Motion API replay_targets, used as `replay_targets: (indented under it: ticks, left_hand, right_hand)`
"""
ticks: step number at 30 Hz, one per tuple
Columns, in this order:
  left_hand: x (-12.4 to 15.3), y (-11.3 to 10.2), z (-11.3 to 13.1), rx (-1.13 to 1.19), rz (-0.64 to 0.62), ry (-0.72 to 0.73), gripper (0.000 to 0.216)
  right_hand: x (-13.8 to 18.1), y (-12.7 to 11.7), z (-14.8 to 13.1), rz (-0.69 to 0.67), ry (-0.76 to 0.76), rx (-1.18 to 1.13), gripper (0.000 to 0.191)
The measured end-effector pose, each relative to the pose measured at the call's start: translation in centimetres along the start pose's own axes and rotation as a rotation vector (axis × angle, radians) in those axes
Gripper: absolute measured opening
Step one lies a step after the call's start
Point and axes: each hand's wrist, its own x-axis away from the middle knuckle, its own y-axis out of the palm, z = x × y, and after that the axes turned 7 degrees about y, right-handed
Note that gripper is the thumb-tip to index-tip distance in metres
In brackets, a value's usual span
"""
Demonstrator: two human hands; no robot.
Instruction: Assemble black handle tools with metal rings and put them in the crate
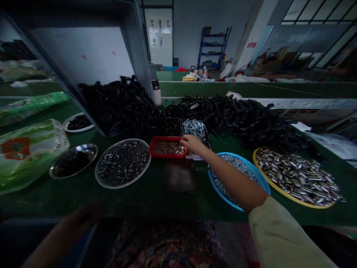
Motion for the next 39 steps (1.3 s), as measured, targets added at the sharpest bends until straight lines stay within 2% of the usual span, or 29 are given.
replay_targets:
  ticks: [1, 3, 4, 7, 9, 12, 15, 19, 22, 24, 26, 28, 30, 31, 33, 35, 37, 39]
  left_hand:
    - [-2.8, -0.6, 2.1, 0.021, -0.008, 0.057, 0.025]
    - [-10.0, -0.8, 7.1, 0.088, -0.034, 0.224, 0.028]
    - [-14.1, -0.3, 9.8, 0.096, -0.057, 0.313, 0.028]
    - [-25.4, 3.1, 16.6, 0.050, -0.110, 0.353, 0.025]
    - [-30.1, 6.0, 19.1, 0.004, -0.162, 0.338, 0.022]
    - [-32.7, 9.5, 19.9, -0.060, -0.222, 0.301, 0.022]
    - [-32.6, 10.8, 19.2, -0.072, -0.231, 0.269, 0.025]
    - [-32.3, 10.6, 18.3, 0.016, -0.190, 0.246, 0.023]
    - [-32.0, 9.8, 17.7, 0.157, -0.119, 0.251, 0.028]
    - [-31.0, 9.3, 17.3, 0.278, -0.057, 0.250, 0.030]
    - [-28.9, 8.8, 17.3, 0.402, -0.006, 0.242, 0.034]
    - [-25.7, 8.7, 17.5, 0.508, 0.015, 0.247, 0.036]
    - [-21.8, 9.1, 17.8, 0.766, -0.037, 0.240, 0.033]
    - [-19.8, 9.4, 18.0, 0.980, -0.088, 0.212, 0.030]
    - [-16.1, 10.2, 18.1, 1.419, -0.186, 0.099, 0.022]
    - [-13.4, 11.0, 17.9, 1.680, -0.212, -0.026, 0.020]
    - [-11.7, 11.5, 17.4, 1.737, -0.195, -0.079, 0.021]
    - [-10.7, 11.7, 16.7, 1.715, -0.177, -0.076, 0.022]
  right_hand:
    - [-2.1, -0.9, 1.8, 0.066, 0.069, 0.025, 0.020]
    - [-5.6, -1.4, 4.6, 0.134, 0.172, 0.058, 0.022]
    - [-7.0, -1.3, 5.5, 0.156, 0.214, 0.073, 0.022]
    - [-10.2, 0.3, 6.7, 0.185, 0.292, 0.108, 0.022]
    - [-11.7, 1.5, 7.0, 0.187, 0.308, 0.121, 0.023]
    - [-12.9, 2.5, 7.4, 0.190, 0.304, 0.120, 0.024]
    - [-13.1, 2.4, 7.9, 0.202, 0.293, 0.095, 0.023]
    - [-11.8, 1.0, 8.5, 0.238, 0.270, 0.025, 0.026]
    - [-9.3, -0.2, 8.3, 0.257, 0.241, -0.042, 0.026]
    - [-6.7, -0.4, 7.6, 0.316, 0.167, -0.154, 0.020]
    - [-3.5, 0.0, 6.4, 0.379, 0.055, -0.351, 0.014]
    - [-0.1, 1.0, 5.0, 0.378, -0.033, -0.573, 0.015]
    - [2.8, 2.6, 3.8, 0.326, -0.035, -0.739, 0.019]
    - [3.9, 3.4, 3.4, 0.299, -0.018, -0.791, 0.020]
    - [5.5, 5.0, 2.9, 0.253, 0.021, -0.796, 0.019]
    - [6.4, 6.4, 2.8, 0.204, 0.031, -0.697, 0.015]
    - [6.8, 7.4, 3.1, 0.145, 0.018, -0.594, 0.012]
    - [7.2, 8.2, 3.4, 0.088, 0.003, -0.521, 0.020]
